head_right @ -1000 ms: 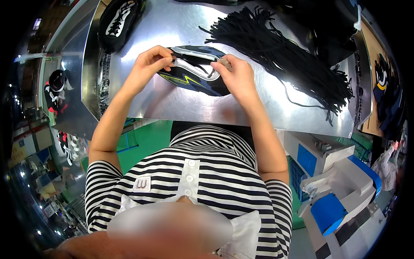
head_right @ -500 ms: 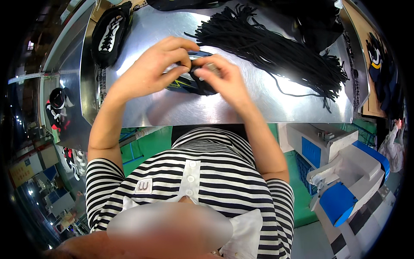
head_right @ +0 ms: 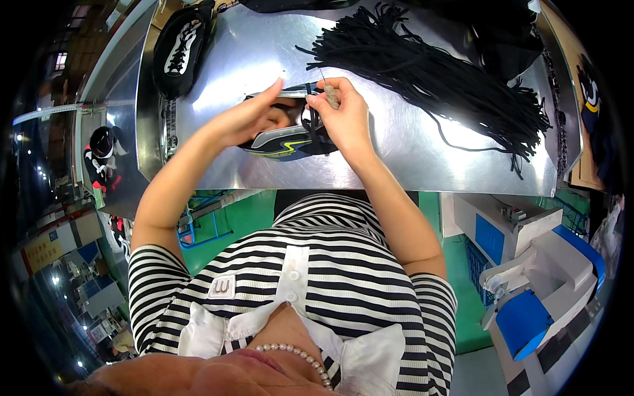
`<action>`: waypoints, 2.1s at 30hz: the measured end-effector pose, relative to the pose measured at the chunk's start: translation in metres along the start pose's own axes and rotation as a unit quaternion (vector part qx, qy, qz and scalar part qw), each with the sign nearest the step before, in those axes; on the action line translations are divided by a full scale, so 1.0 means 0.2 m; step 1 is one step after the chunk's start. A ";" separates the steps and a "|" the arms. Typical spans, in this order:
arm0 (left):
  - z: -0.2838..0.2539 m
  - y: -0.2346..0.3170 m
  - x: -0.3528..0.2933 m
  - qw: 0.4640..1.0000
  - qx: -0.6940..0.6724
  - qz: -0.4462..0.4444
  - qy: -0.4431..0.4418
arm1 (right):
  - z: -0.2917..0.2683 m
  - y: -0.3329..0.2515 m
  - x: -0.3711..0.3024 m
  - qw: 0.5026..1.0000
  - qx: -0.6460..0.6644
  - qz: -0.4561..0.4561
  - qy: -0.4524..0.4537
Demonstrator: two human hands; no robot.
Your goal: The person threads a black lace through the eyelets of a shoe upper using a needle, pulling it through sequentially and smoothing the material by hand.
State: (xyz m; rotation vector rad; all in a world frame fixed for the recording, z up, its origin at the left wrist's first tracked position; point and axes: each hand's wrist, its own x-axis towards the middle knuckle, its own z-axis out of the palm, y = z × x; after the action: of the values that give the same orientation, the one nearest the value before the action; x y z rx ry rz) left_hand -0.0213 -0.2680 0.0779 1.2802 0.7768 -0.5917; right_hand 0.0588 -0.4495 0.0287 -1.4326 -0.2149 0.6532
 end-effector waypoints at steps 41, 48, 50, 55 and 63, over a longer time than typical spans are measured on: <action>0.25 -0.18 -0.05 0.935 0.072 0.295 0.182 | -0.13 -0.22 -0.11 0.888 -0.394 -0.224 -0.078; 0.25 -0.21 -0.03 0.942 0.138 0.273 0.136 | -0.10 -0.18 -0.06 0.852 -0.462 -0.207 -0.133; 0.16 -0.17 0.01 0.974 0.048 0.204 0.092 | -0.14 -0.28 -0.06 0.856 -0.470 -0.157 -0.148; 0.18 -0.09 -0.04 0.977 0.045 0.194 0.075 | -0.14 -0.19 0.06 0.973 -0.170 -0.074 -0.134; 0.16 -0.08 0.04 0.972 0.079 0.189 0.114 | -0.04 0.03 0.10 0.974 -0.168 -0.143 -0.057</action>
State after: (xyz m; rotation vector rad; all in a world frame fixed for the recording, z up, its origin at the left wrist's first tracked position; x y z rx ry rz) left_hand -0.0222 -0.3031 0.0661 1.6157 0.6576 -0.2022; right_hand 0.0785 -0.4460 0.0169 -1.6472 -0.6341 0.4759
